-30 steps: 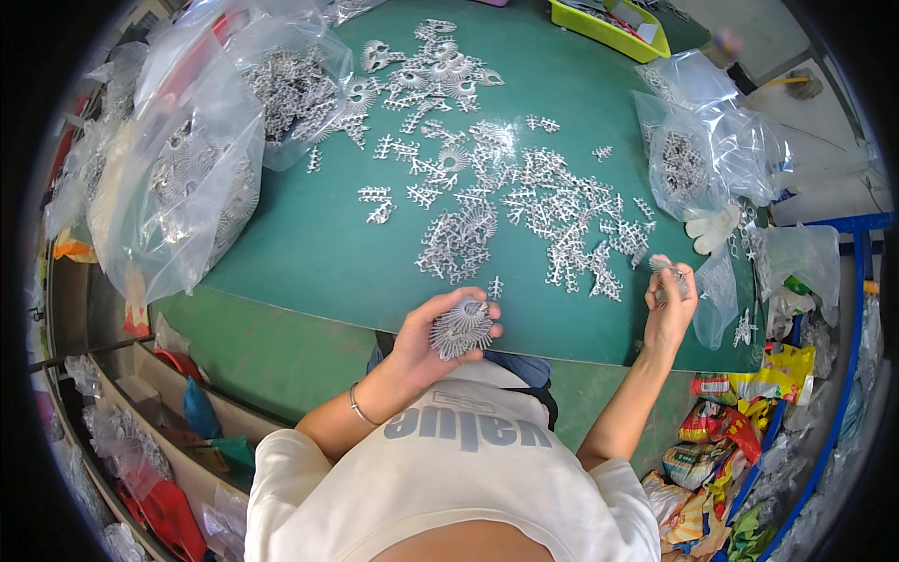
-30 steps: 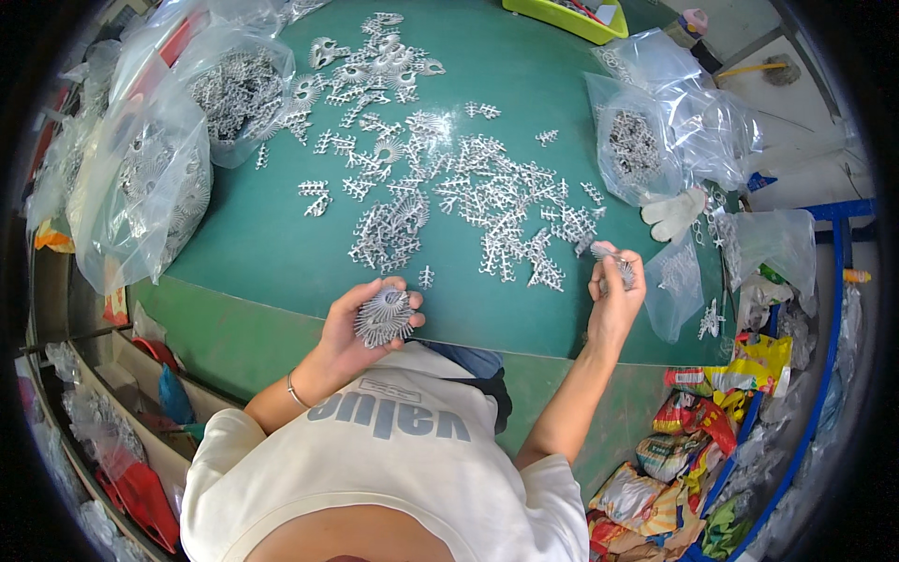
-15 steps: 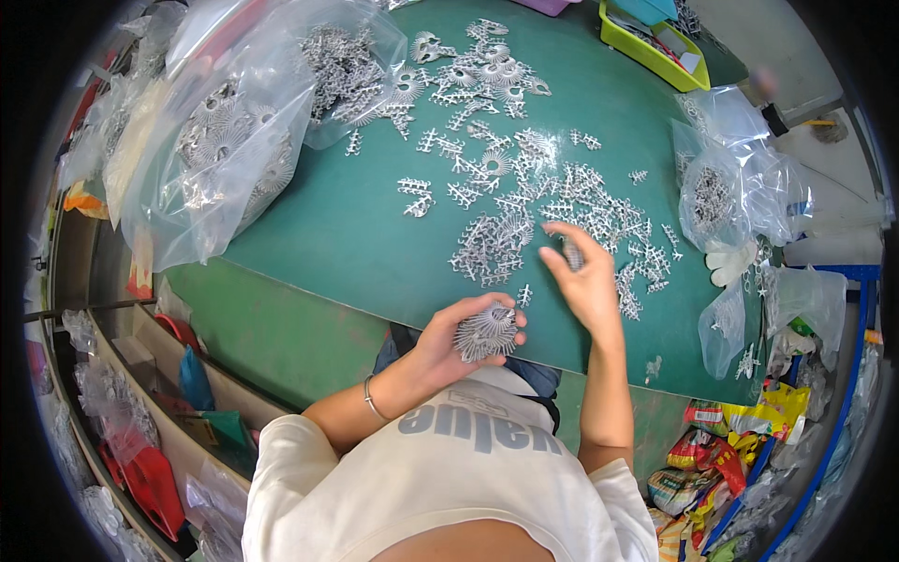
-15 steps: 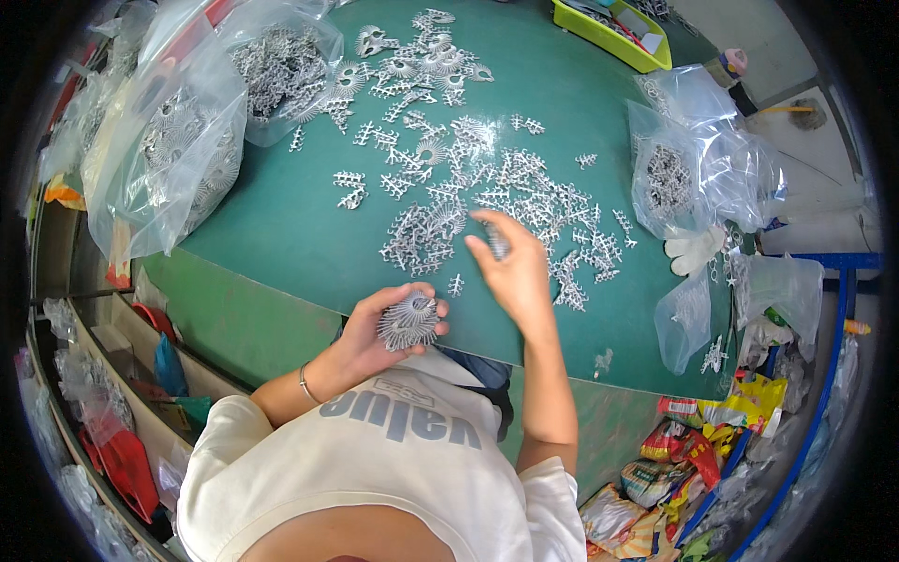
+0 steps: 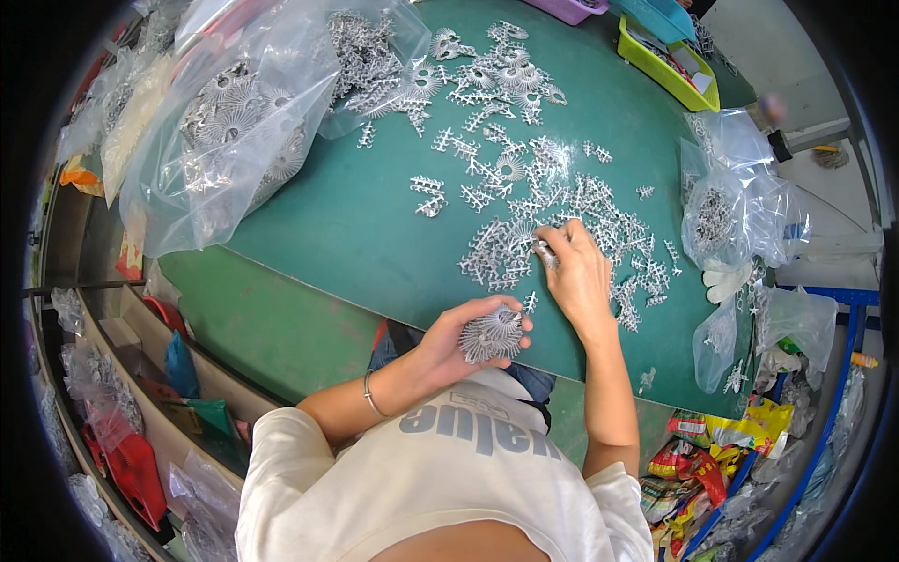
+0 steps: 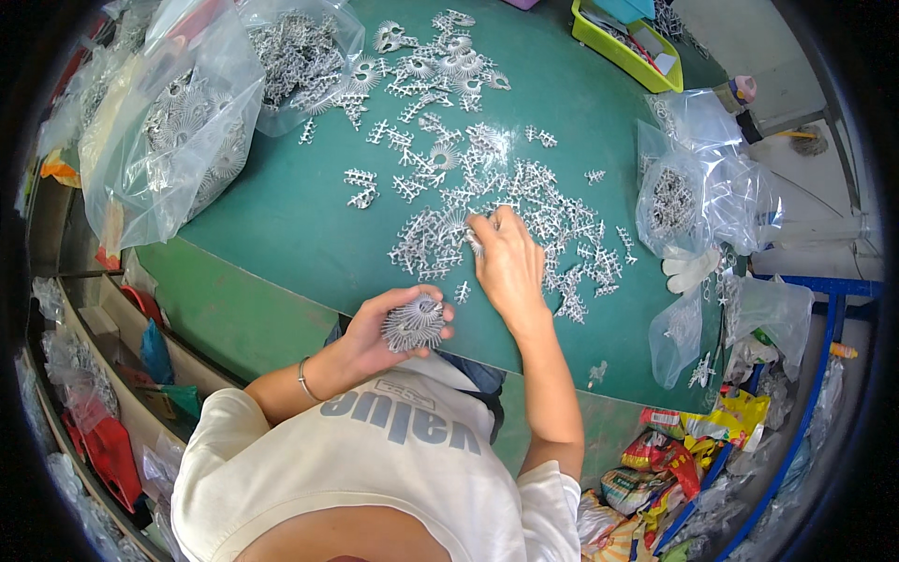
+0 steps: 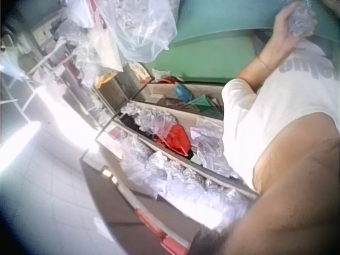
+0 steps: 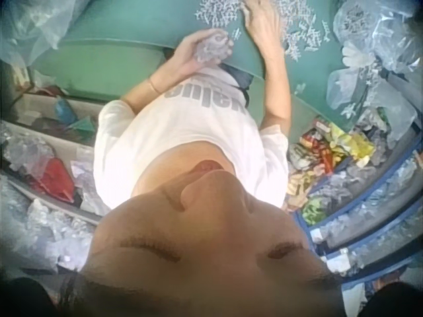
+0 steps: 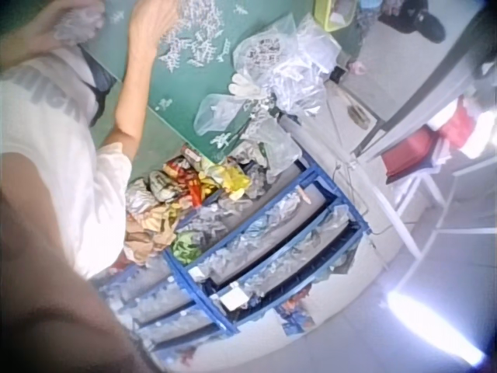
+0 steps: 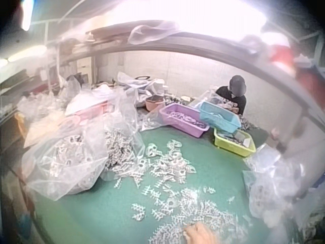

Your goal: The person sorts various silver-colored snowflake and filigree-style ornament pieces by hand, moving them between piles on a green work surface and placing some into clear plastic bags.

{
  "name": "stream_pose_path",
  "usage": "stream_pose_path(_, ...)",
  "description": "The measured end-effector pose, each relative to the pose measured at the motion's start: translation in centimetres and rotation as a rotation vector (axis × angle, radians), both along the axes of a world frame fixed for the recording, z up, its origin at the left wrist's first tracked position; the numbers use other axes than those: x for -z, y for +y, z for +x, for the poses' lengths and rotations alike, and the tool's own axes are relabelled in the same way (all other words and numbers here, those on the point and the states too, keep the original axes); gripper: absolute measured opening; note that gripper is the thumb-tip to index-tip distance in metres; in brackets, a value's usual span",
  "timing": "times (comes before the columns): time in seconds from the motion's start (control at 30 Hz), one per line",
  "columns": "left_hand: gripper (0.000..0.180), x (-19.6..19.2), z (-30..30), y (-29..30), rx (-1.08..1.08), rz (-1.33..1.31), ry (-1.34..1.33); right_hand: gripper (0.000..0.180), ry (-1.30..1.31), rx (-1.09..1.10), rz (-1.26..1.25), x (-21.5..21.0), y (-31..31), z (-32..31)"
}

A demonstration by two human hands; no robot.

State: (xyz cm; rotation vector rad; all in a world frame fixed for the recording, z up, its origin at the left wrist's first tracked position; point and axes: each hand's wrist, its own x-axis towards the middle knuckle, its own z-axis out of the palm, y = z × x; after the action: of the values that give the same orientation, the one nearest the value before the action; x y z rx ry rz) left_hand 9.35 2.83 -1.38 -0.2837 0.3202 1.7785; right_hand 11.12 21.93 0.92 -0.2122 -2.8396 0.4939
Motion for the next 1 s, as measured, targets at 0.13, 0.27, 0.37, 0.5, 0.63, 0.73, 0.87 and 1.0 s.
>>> stream_pose_path(0.13, 0.026, 0.0, -0.1, -0.2, -0.012, 0.029, 0.004, 0.020, 0.043, 0.079, 0.006, 0.3, 1.9, 0.3)
stream_pose_path(0.27, 0.026, -0.1, -0.2, -0.1, -0.026, 0.024, 0.002, 0.018, 0.123, 0.401, 0.060, -0.6, 2.4, 0.6)
stream_pose_path(0.37, 0.026, -0.3, -0.3, 0.2, -0.005, 0.032, 0.019, 0.023, 0.144, 0.162, -0.080, -1.1, 0.8, 0.7)
stream_pose_path(0.5, 0.026, -0.4, -0.2, 0.1, 0.003, 0.037, 0.006, 0.041, -0.247, -0.044, -0.047, -1.4, -0.6, 0.1)
stream_pose_path(0.63, 0.027, -0.1, -0.2, -0.4, 0.005, 0.060, 0.054, 0.044, -0.240, -0.194, -0.073, -1.5, 1.0, -0.2)
stream_pose_path(0.73, 0.027, -0.2, -0.2, -0.5, 0.003, 0.058, 0.053, 0.039, -0.204, -0.249, 0.033, -1.8, 1.1, -0.5)
stream_pose_path(0.87, 0.027, -0.4, -0.1, -0.5, -0.025, 0.020, 0.019, 0.038, -0.064, -0.237, 0.131, 0.1, 1.8, -0.3)
stream_pose_path(1.0, 0.027, -0.3, -0.1, -0.6, -0.031, 0.011, 0.022, 0.038, -0.125, -0.240, 0.080, -0.5, 1.7, -0.2)
